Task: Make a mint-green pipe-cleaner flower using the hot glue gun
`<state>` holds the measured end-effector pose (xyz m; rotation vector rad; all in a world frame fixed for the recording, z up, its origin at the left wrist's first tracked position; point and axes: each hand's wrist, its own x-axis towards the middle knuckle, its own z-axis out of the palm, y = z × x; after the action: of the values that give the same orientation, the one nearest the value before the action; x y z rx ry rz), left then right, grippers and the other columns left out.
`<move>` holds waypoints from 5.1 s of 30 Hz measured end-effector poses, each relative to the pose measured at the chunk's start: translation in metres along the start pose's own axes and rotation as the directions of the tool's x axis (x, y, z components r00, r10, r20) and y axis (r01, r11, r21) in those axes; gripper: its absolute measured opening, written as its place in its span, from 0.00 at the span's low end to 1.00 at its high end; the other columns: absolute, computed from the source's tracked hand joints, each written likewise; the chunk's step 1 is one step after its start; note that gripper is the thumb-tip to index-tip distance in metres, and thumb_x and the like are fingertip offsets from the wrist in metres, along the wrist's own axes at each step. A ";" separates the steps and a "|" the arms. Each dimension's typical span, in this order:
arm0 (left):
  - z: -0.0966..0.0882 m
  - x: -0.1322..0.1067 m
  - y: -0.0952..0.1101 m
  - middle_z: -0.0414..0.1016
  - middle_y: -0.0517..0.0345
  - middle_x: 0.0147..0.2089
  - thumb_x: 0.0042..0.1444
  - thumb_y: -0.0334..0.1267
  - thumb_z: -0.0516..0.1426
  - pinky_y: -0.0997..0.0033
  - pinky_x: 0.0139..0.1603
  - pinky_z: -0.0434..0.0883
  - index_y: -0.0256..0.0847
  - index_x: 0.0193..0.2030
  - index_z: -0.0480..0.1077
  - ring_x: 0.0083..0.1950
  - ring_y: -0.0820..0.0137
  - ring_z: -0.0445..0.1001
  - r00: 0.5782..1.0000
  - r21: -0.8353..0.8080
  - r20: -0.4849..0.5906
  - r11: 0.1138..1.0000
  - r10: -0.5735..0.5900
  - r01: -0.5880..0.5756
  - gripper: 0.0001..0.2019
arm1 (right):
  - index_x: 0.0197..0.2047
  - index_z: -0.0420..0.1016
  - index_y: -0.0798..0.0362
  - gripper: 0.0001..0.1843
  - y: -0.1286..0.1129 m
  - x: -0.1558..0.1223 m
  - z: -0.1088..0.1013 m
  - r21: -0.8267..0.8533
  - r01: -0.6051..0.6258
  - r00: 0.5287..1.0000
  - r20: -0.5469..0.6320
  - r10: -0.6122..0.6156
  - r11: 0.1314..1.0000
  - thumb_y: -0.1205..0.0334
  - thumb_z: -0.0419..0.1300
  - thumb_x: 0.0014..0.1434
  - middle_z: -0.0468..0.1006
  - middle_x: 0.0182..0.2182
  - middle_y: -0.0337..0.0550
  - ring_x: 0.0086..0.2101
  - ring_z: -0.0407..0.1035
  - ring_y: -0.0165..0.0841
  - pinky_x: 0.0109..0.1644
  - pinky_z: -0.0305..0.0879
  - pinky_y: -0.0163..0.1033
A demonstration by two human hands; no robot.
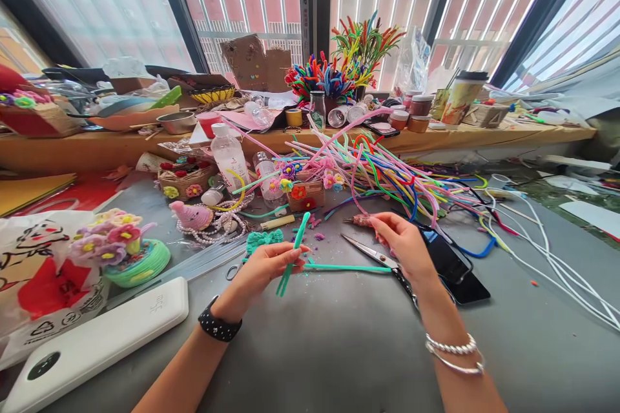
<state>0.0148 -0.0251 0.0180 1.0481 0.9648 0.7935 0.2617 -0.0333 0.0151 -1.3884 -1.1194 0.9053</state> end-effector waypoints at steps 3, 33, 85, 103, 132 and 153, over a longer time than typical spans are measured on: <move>-0.003 0.000 0.004 0.74 0.56 0.27 0.38 0.42 0.64 0.74 0.36 0.68 0.35 0.32 0.76 0.30 0.72 0.72 0.997 0.023 -0.060 0.999 0.046 -0.045 0.14 | 0.33 0.73 0.53 0.17 0.011 -0.020 -0.048 -0.477 -0.022 0.985 0.140 0.101 0.879 0.49 0.60 0.45 0.75 0.29 0.42 0.29 0.67 0.31 0.33 0.63 0.35; -0.012 0.005 0.004 0.73 0.60 0.27 0.38 0.40 0.64 0.79 0.31 0.65 0.37 0.30 0.74 0.28 0.77 0.69 0.946 -0.060 -0.231 0.967 0.229 -0.248 0.11 | 0.34 0.73 0.54 0.21 0.009 -0.051 -0.091 -0.320 -0.227 0.865 0.367 0.341 0.920 0.44 0.59 0.46 0.77 0.33 0.52 0.35 0.72 0.41 0.41 0.68 0.44; -0.004 0.001 0.002 0.74 0.56 0.24 0.42 0.42 0.61 0.77 0.27 0.66 0.35 0.28 0.74 0.24 0.75 0.69 0.965 0.053 -0.113 0.971 0.238 -0.234 0.11 | 0.35 0.72 0.59 0.32 0.017 -0.084 0.010 0.347 -0.257 0.663 0.742 -0.097 0.902 0.36 0.55 0.45 0.76 0.34 0.55 0.34 0.73 0.41 0.37 0.69 0.47; -0.003 -0.003 0.002 0.70 0.56 0.24 0.48 0.41 0.57 0.77 0.23 0.63 0.37 0.26 0.75 0.21 0.77 0.63 0.912 0.340 0.155 0.846 0.380 -0.410 0.10 | 0.47 0.70 0.56 0.37 0.016 -0.082 0.016 0.303 -0.239 0.665 0.743 -0.072 0.923 0.35 0.56 0.44 0.71 0.46 0.58 0.47 0.66 0.46 0.52 0.56 0.54; -0.014 0.000 -0.001 0.72 0.54 0.32 0.54 0.41 0.50 0.70 0.34 0.62 0.40 0.35 0.69 0.33 0.67 0.69 0.875 0.882 0.180 0.320 0.450 -0.346 0.10 | 0.24 0.58 0.54 0.18 0.018 -0.080 -0.004 0.105 -0.152 0.890 0.447 0.090 0.983 0.48 0.58 0.50 0.58 0.13 0.30 0.13 0.49 0.20 0.16 0.46 0.29; -0.029 -0.004 0.015 0.70 0.61 0.25 0.52 0.44 0.53 0.76 0.26 0.58 0.39 0.29 0.69 0.25 0.74 0.63 0.884 0.745 0.184 0.525 0.431 -0.411 0.11 | 0.25 0.63 0.52 0.16 0.025 -0.091 -0.063 -0.525 -0.105 0.979 0.097 0.182 0.845 0.47 0.59 0.46 0.58 0.16 0.32 0.17 0.54 0.25 0.21 0.54 0.32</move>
<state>-0.0152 -0.0143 0.0278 2.1093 1.1126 0.7857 0.3012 -0.1377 -0.0079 -1.8931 -1.4560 0.8519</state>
